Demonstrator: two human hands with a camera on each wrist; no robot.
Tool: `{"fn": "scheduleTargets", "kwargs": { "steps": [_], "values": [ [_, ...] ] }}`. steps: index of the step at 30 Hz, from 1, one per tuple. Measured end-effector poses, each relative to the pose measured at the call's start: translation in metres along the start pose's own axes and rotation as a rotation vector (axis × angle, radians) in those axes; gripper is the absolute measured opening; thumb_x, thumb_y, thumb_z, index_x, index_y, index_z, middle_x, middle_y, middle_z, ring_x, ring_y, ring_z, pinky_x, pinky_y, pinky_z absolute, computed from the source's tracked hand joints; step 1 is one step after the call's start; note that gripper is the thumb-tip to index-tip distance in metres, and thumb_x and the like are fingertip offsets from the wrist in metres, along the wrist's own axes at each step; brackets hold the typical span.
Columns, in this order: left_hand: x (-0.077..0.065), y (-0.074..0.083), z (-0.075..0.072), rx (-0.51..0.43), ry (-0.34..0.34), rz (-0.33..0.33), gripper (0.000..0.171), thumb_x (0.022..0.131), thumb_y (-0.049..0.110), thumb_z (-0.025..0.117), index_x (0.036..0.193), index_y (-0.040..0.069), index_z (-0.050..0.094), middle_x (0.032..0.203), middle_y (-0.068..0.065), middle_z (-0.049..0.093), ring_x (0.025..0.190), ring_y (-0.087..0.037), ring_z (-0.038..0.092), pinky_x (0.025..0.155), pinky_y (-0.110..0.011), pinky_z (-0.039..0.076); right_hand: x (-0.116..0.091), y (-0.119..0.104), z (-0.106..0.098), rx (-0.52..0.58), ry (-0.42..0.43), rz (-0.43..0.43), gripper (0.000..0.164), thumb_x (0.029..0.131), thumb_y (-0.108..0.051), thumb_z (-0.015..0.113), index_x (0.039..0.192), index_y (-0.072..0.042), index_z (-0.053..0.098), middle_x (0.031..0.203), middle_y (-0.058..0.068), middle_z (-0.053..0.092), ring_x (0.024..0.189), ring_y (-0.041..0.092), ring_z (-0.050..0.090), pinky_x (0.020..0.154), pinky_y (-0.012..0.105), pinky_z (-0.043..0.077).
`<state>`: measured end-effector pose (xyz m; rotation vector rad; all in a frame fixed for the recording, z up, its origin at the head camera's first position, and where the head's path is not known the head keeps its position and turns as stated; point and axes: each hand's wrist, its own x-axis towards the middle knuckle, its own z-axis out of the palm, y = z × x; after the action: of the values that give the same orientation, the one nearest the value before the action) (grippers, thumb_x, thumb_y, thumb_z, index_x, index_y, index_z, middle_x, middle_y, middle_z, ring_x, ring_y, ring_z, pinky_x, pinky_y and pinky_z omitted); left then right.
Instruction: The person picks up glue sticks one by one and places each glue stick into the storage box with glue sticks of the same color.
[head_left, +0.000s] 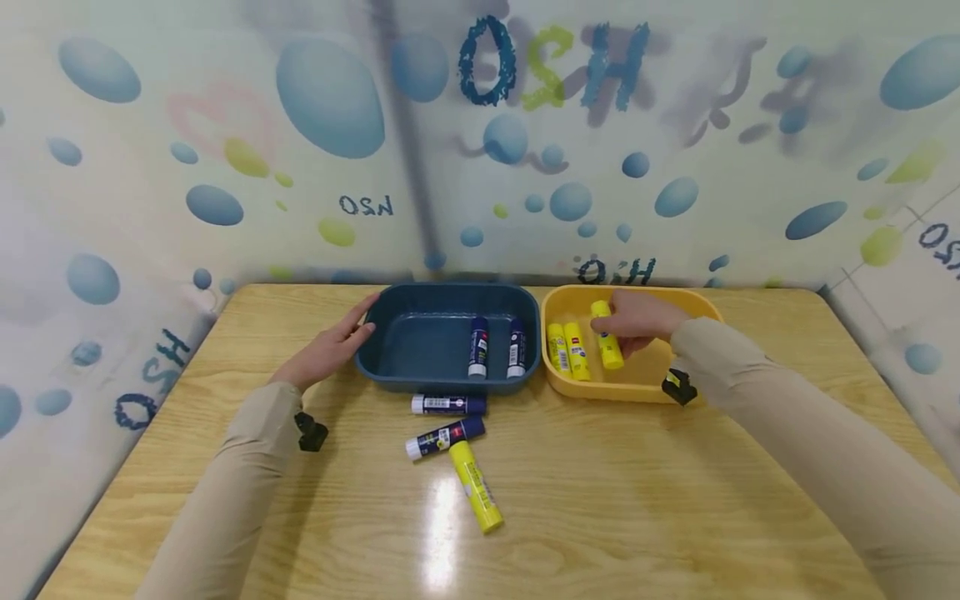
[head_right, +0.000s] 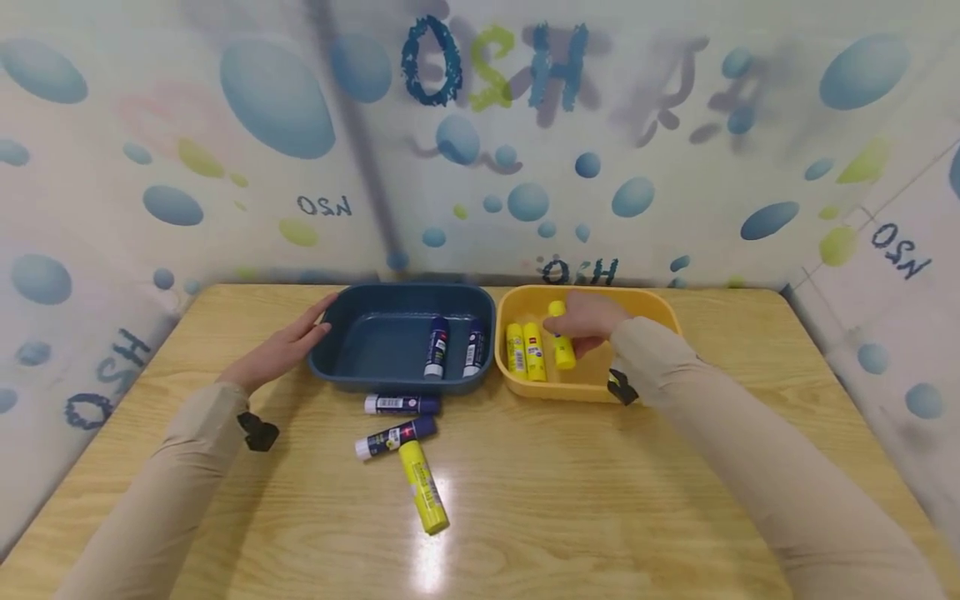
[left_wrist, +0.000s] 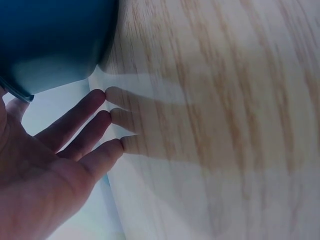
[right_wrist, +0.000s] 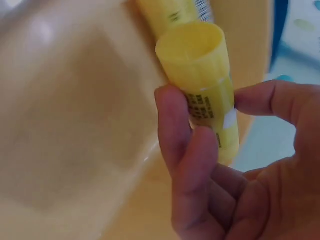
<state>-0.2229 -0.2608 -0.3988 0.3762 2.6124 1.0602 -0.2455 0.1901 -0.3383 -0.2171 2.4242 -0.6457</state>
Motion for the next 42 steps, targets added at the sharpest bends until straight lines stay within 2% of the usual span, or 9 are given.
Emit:
{"fn": "scheduleTargets", "kwargs": {
  "steps": [6, 12, 20, 28, 34, 38, 42],
  "values": [
    [-0.001, -0.001, 0.001, -0.004, 0.001, -0.003, 0.060, 0.106, 0.040, 0.032, 0.157, 0.027, 0.004, 0.160, -0.016, 0.007, 0.137, -0.046, 0.024, 0.108, -0.060, 0.021, 0.014, 0.002, -0.001, -0.110, -0.090, 0.120, 0.041, 0.097, -0.030, 0.056, 0.110, 0.008, 0.053, 0.060, 0.004, 0.056, 0.045, 0.010, 0.055, 0.051, 0.021, 0.049],
    [-0.002, 0.000, -0.001, 0.000, 0.006, -0.008, 0.059, 0.106, 0.040, 0.033, 0.157, 0.028, 0.004, 0.159, -0.017, 0.009, 0.137, -0.047, 0.026, 0.107, -0.062, 0.021, 0.019, -0.006, 0.003, -0.105, -0.181, 0.182, 0.055, 0.094, -0.028, 0.058, 0.131, 0.009, 0.040, 0.069, 0.005, 0.062, 0.047, 0.009, 0.056, 0.052, 0.017, 0.047],
    [-0.001, 0.000, -0.001, -0.008, 0.007, 0.006, 0.059, 0.106, 0.040, 0.031, 0.157, 0.027, 0.004, 0.160, -0.016, 0.008, 0.137, -0.047, 0.025, 0.108, -0.061, 0.021, 0.024, -0.013, 0.006, -0.106, -0.179, 0.173, 0.049, 0.094, -0.028, 0.060, 0.124, 0.007, 0.046, 0.076, 0.007, 0.064, 0.050, 0.009, 0.058, 0.056, 0.020, 0.051],
    [-0.001, -0.001, 0.000, -0.003, 0.005, -0.009, 0.059, 0.106, 0.042, 0.031, 0.157, 0.029, 0.004, 0.159, -0.016, 0.009, 0.137, -0.046, 0.025, 0.108, -0.061, 0.021, 0.024, -0.016, 0.005, -0.135, -0.166, 0.166, 0.061, 0.098, -0.028, 0.056, 0.138, 0.012, 0.036, 0.079, 0.010, 0.069, 0.051, 0.011, 0.058, 0.055, 0.019, 0.049],
    [0.000, -0.002, 0.000, 0.000, 0.006, -0.007, 0.059, 0.106, 0.043, 0.031, 0.157, 0.030, 0.004, 0.160, -0.015, 0.008, 0.138, -0.045, 0.025, 0.108, -0.060, 0.021, 0.014, -0.013, 0.002, -0.179, -0.146, 0.129, 0.053, 0.096, -0.029, 0.058, 0.128, 0.011, 0.046, 0.077, 0.010, 0.066, 0.050, 0.012, 0.052, 0.052, 0.019, 0.046],
    [0.000, -0.004, 0.000, 0.011, 0.011, -0.004, 0.059, 0.106, 0.043, 0.031, 0.157, 0.031, 0.004, 0.160, -0.015, 0.009, 0.137, -0.045, 0.026, 0.108, -0.061, 0.021, 0.007, -0.009, 0.000, -0.163, -0.143, 0.104, 0.049, 0.096, -0.029, 0.059, 0.124, 0.009, 0.047, 0.079, 0.010, 0.064, 0.056, 0.016, 0.055, 0.055, 0.021, 0.046],
    [0.002, -0.005, 0.001, 0.017, 0.012, -0.007, 0.059, 0.106, 0.042, 0.031, 0.157, 0.030, 0.004, 0.160, -0.016, 0.009, 0.137, -0.046, 0.026, 0.107, -0.062, 0.021, 0.003, -0.004, 0.000, -0.165, -0.124, 0.096, 0.041, 0.095, -0.031, 0.060, 0.114, 0.005, 0.051, 0.078, 0.009, 0.060, 0.062, 0.018, 0.055, 0.058, 0.024, 0.046]
  ]
}}
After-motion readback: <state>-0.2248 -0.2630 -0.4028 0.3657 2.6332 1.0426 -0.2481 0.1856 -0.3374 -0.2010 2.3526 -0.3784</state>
